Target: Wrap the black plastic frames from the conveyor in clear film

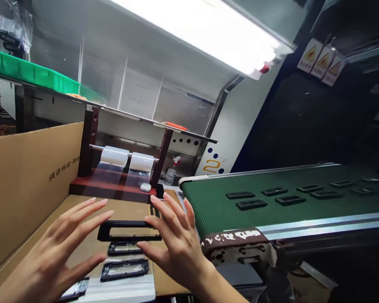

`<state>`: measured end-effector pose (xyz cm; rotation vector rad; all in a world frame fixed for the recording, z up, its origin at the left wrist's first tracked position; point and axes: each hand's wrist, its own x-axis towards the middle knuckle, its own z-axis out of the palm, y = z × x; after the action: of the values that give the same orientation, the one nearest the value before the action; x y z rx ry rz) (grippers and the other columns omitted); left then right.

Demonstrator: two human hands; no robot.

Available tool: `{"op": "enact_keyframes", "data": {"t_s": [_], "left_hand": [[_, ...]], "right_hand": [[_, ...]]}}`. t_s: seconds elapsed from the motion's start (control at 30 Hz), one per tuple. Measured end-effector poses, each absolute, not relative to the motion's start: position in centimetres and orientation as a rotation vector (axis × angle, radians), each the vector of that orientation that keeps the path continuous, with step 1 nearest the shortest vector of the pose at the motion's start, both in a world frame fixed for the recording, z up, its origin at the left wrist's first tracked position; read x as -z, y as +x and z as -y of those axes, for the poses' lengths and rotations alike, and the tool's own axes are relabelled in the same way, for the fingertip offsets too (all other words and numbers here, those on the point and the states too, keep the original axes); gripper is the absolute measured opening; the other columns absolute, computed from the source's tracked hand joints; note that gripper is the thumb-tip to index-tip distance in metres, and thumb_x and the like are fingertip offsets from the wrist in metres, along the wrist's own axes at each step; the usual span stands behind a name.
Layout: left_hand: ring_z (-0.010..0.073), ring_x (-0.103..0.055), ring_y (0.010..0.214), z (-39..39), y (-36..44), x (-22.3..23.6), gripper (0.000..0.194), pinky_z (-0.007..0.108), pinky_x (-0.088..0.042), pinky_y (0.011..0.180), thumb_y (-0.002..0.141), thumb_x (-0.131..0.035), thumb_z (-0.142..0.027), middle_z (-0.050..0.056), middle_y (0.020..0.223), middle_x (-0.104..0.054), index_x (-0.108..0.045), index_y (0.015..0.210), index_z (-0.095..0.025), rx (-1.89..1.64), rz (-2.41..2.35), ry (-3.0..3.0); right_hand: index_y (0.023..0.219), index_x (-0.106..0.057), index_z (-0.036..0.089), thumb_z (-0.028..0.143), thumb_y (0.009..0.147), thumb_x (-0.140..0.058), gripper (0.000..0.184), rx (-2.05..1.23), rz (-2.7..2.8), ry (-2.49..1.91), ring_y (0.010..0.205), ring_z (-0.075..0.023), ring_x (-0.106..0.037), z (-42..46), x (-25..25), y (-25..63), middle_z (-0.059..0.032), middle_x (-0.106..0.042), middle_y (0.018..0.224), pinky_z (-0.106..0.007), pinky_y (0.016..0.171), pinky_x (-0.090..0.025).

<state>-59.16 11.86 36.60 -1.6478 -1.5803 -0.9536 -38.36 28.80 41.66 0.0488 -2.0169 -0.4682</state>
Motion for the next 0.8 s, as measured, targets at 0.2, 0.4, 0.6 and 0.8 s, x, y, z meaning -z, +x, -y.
{"op": "enact_keyframes", "data": {"t_s": [0.2,0.4,0.6,0.8], "left_hand": [[0.0209,-0.036,0.14,-11.6,-58.2,-37.5,0.044,0.031,-0.023,0.119,0.095,-0.054,-0.037,-0.002,0.147,-0.048,-0.049,0.138,-0.028,0.803,1.49,-1.749],[0.0222,-0.038,0.139,-11.0,-58.3,-37.6,0.047,0.033,-0.023,0.12,0.093,-0.057,-0.033,-0.005,0.149,-0.046,-0.049,0.139,-0.029,0.807,1.499,-1.747],[0.0229,-0.037,0.14,-10.7,-58.4,-37.9,0.049,0.034,-0.023,0.121,0.094,-0.056,-0.031,-0.006,0.153,-0.041,-0.047,0.142,-0.027,0.773,1.515,-1.758],[0.0224,-0.038,0.14,-10.3,-58.4,-37.5,0.046,0.032,-0.024,0.121,0.096,-0.053,-0.032,-0.007,0.152,-0.042,-0.047,0.142,-0.029,0.759,1.571,-1.759]], "right_hand": [[0.099,-0.068,0.02,0.046,0.097,-0.056,0.028,0.367,2.064,0.052,0.137,-0.0198,-0.046,-27.8,-40.9,-37.4,-0.0048,-0.068,0.129,-0.037,0.124,-0.013],[0.106,-0.068,0.022,0.043,0.095,-0.06,0.025,0.362,2.077,-0.011,0.136,-0.0191,-0.048,-28.4,-40.6,-36.1,-0.0045,-0.07,0.126,-0.036,0.124,-0.014],[0.106,-0.069,0.023,0.041,0.094,-0.062,0.023,0.279,2.077,-0.064,0.137,-0.0174,-0.047,-29.2,-39.8,-35.4,-0.0067,-0.071,0.123,-0.037,0.124,-0.013],[0.105,-0.07,0.022,0.039,0.092,-0.065,0.022,0.26,2.114,-0.049,0.136,-0.0175,-0.047,-29.2,-39.7,-35.4,-0.0075,-0.071,0.122,-0.036,0.123,-0.013]]}}
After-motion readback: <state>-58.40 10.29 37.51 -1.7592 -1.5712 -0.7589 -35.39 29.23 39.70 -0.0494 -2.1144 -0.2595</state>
